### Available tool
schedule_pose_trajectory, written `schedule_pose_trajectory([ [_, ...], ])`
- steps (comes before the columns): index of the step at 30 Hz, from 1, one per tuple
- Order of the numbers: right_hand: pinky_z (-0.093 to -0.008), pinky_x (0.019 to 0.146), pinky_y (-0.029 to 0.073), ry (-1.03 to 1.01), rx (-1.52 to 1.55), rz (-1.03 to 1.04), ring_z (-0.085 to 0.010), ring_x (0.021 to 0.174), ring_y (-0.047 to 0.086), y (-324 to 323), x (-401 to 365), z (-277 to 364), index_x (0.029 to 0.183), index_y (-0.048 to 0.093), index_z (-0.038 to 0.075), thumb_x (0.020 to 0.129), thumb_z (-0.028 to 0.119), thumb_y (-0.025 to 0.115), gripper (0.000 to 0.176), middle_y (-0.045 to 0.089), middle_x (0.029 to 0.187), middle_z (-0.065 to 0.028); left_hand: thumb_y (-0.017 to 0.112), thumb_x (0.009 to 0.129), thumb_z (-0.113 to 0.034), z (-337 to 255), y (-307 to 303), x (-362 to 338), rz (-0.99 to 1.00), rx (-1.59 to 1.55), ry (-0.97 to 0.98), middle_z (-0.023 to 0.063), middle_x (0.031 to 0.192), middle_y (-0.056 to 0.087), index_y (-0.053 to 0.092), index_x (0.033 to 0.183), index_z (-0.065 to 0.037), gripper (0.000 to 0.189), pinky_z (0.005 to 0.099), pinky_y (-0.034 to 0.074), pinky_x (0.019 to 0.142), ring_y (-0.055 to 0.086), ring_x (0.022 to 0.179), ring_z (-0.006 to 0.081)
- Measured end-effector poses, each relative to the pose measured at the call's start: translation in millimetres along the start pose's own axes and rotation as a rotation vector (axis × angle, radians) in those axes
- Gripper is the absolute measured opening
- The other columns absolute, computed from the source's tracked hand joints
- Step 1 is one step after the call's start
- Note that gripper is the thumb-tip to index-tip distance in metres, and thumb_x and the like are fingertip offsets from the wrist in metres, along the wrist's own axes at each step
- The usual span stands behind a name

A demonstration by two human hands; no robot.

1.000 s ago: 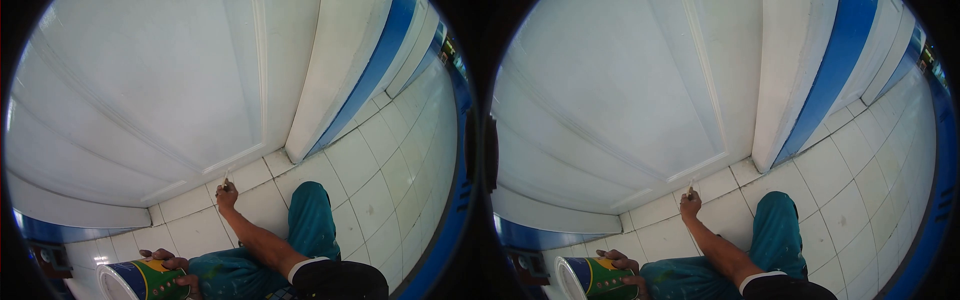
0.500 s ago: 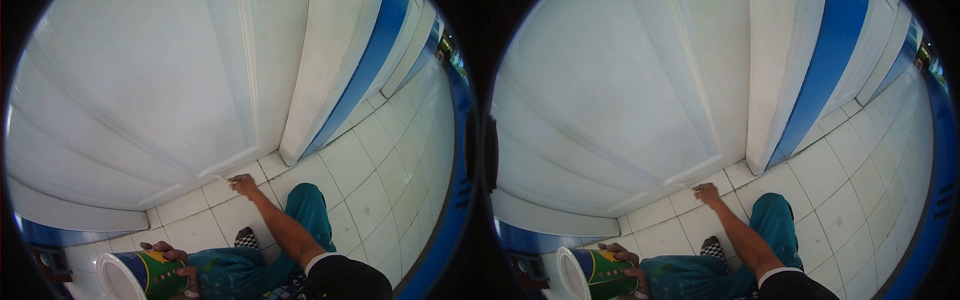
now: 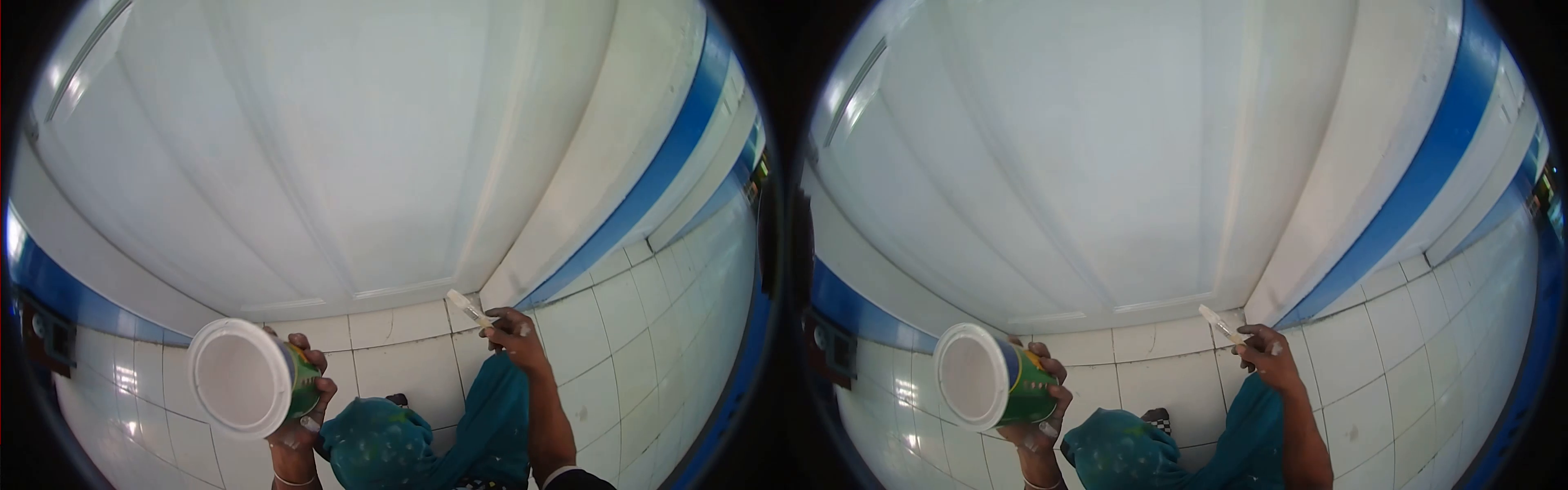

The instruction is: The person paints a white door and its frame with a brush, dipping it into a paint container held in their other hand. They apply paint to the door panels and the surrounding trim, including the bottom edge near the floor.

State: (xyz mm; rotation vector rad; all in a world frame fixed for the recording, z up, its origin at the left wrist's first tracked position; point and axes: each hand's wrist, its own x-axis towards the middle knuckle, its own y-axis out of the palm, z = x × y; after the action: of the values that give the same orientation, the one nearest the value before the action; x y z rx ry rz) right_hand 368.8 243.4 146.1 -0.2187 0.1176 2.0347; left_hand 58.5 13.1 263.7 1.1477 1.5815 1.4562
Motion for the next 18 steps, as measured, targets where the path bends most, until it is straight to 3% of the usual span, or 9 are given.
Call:
schedule_pose_trajectory([
  [2, -0.0337, 0.060, 0.058, -0.002, 0.123, 0.088, -0.0205, 0.069, 0.072, 13.2, -16.5, 67.2, 0.130, 0.066, -0.007, 0.098, 0.008, 0.070, 0.036, 0.074, 0.090, -0.0166, 0.069, 0.095, -0.053, -4.2, -18.1, 8.8, -0.013, 0.026, 0.008, 0.0144, 0.147, 0.046, 0.045, 0.156, -0.018, 0.074, 0.0534, 0.049, 0.105, 0.046, 0.138, 0.0333],
  [5, -0.0464, 0.072, 0.066, 0.015, 0.135, 0.453, -0.0342, 0.080, 0.079, 1.6, -10.6, 106.0, 0.131, 0.065, -0.009, 0.100, 0.007, 0.065, 0.035, 0.075, 0.103, -0.0284, 0.067, 0.095, -0.057, -9.8, -49.6, 14.3, -0.041, 0.035, 0.052, 0.0152, 0.143, 0.051, 0.049, 0.150, -0.013, 0.073, 0.0516, 0.051, 0.103, 0.049, 0.135, 0.0344],
  [8, -0.0542, 0.080, 0.067, -0.015, 0.374, 0.726, -0.0456, 0.087, 0.078, 12.6, -2.1, 119.1, 0.136, 0.061, -0.012, 0.102, 0.012, 0.063, 0.041, 0.072, 0.112, -0.0364, 0.063, 0.095, -0.061, -18.0, -90.5, 18.1, -0.024, 0.103, 0.021, 0.0169, 0.140, 0.053, 0.052, 0.147, -0.011, 0.073, 0.0516, 0.053, 0.100, 0.053, 0.131, 0.0359],
  [9, -0.0617, 0.088, 0.063, 0.002, 0.502, 0.848, -0.0543, 0.100, 0.074, 14.0, 2.9, 111.5, 0.139, 0.053, -0.020, 0.100, 0.022, 0.066, 0.058, 0.065, 0.123, -0.0435, 0.057, 0.096, -0.063, -17.3, -100.8, 19.7, -0.061, 0.082, 0.061, 0.0187, 0.136, 0.057, 0.054, 0.144, -0.011, 0.071, 0.0514, 0.056, 0.094, 0.056, 0.125, 0.0382],
  [12, -0.0686, 0.095, 0.057, -0.017, 0.743, 1.015, -0.0582, 0.115, 0.067, 54.1, 3.0, 114.2, 0.137, 0.051, -0.026, 0.095, 0.033, 0.070, 0.075, 0.058, 0.128, -0.0496, 0.053, 0.096, -0.063, -18.0, -130.4, 18.6, -0.180, 0.065, 0.058, 0.0200, 0.129, 0.061, 0.056, 0.140, -0.010, 0.069, 0.0514, 0.057, 0.086, 0.059, 0.119, 0.0396],
  [13, -0.0727, 0.100, 0.051, -0.017, 0.758, 1.022, -0.0617, 0.129, 0.057, 60.8, 3.6, 108.7, 0.137, 0.048, -0.029, 0.090, 0.037, 0.073, 0.085, 0.050, 0.134, -0.0540, 0.049, 0.095, -0.066, -16.2, -142.1, 19.1, -0.203, 0.093, 0.058, 0.0198, 0.120, 0.064, 0.057, 0.137, -0.008, 0.072, 0.0515, 0.057, 0.080, 0.062, 0.110, 0.0402],
  [16, -0.0732, 0.100, 0.050, -0.230, 0.613, 1.118, -0.0631, 0.133, 0.052, 74.3, 6.0, 113.2, 0.139, 0.046, -0.029, 0.091, 0.037, 0.073, 0.086, 0.048, 0.136, -0.0547, 0.046, 0.094, -0.070, -4.6, -172.6, 24.2, -0.296, 0.156, 0.011, 0.0193, 0.117, 0.065, 0.057, 0.135, -0.007, 0.076, 0.0527, 0.057, 0.075, 0.064, 0.103, 0.0396],
  [18, -0.0718, 0.100, 0.051, -0.281, 0.708, 1.135, -0.0621, 0.131, 0.054, 79.1, 7.7, 107.4, 0.140, 0.045, -0.028, 0.085, 0.033, 0.084, 0.092, 0.049, 0.138, -0.0519, 0.044, 0.092, -0.073, 0.6, -214.9, 28.4, -0.271, 0.093, -0.068, 0.0181, 0.123, 0.065, 0.054, 0.142, -0.008, 0.082, 0.0595, 0.059, 0.079, 0.066, 0.109, 0.0425],
])
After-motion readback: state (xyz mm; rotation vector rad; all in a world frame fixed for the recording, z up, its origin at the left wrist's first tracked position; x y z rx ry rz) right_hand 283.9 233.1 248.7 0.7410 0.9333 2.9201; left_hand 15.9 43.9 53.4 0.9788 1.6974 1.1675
